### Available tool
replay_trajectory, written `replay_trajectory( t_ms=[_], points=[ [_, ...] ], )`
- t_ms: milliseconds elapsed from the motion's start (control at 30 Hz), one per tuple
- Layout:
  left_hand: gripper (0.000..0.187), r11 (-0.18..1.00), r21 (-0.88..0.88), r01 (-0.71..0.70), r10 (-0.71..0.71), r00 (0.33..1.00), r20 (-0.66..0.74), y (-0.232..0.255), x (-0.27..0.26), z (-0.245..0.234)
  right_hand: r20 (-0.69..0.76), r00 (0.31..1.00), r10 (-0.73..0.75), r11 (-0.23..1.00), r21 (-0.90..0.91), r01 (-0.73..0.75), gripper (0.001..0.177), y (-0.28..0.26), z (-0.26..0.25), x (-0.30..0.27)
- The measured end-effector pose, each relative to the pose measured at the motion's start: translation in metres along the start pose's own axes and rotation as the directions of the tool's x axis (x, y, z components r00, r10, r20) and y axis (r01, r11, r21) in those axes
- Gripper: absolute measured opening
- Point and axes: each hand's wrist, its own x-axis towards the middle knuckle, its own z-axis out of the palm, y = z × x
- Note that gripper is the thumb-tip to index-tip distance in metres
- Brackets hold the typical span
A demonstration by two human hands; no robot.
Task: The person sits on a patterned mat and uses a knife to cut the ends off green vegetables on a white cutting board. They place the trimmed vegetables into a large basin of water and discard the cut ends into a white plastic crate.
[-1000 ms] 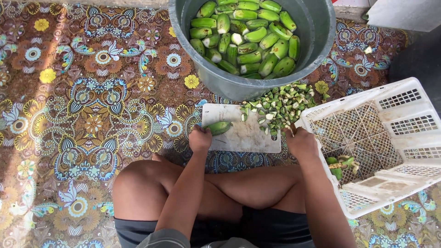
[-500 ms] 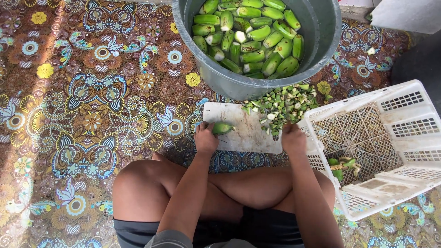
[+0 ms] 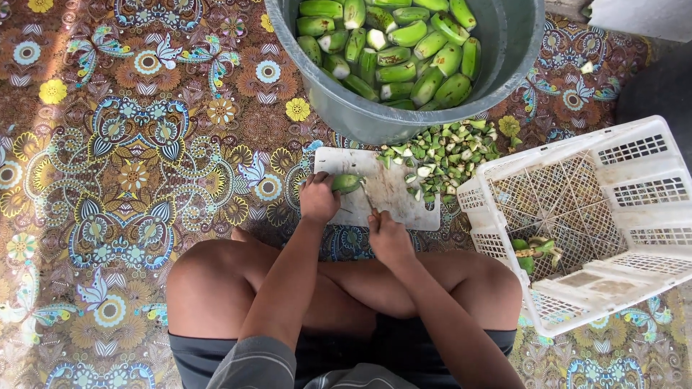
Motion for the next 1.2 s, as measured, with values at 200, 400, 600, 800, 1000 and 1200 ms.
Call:
replay_trajectory(
  t_ms=[200, 400, 600, 800, 1000, 1200],
  points=[
    [0.060, 0.998, -0.023, 0.054, -0.050, 0.988, 0.148, 0.015, -0.004, 0.004, -0.084, 0.993, -0.077, 0.997, -0.025, 0.075, 0.042, 0.036, 0.051, 0.046],
    [0.063, 0.994, 0.107, 0.028, -0.049, 0.977, 0.207, 0.006, 0.001, 0.031, -0.081, 0.989, -0.126, 0.990, 0.046, 0.130, 0.041, 0.023, 0.044, 0.034],
    [0.060, 0.977, 0.209, -0.034, 0.004, 0.990, 0.144, -0.013, 0.003, 0.079, -0.084, 0.984, -0.156, 0.987, -0.039, 0.153, 0.039, 0.051, 0.067, 0.063],
    [0.061, 0.980, 0.195, -0.042, 0.032, 0.998, 0.050, -0.009, 0.000, 0.075, -0.101, 0.984, -0.148, 0.988, -0.059, 0.143, 0.040, 0.052, 0.074, 0.065],
    [0.061, 0.982, 0.189, 0.006, -0.020, 0.997, 0.071, 0.009, 0.001, 0.047, -0.113, 0.983, -0.147, 0.989, -0.045, 0.143, 0.034, 0.042, 0.066, 0.061],
    [0.058, 0.976, 0.216, 0.021, -0.044, 0.994, 0.100, 0.013, 0.004, 0.049, -0.116, 0.985, -0.131, 0.991, -0.046, 0.127, 0.035, 0.045, 0.069, 0.064]
  ],
)
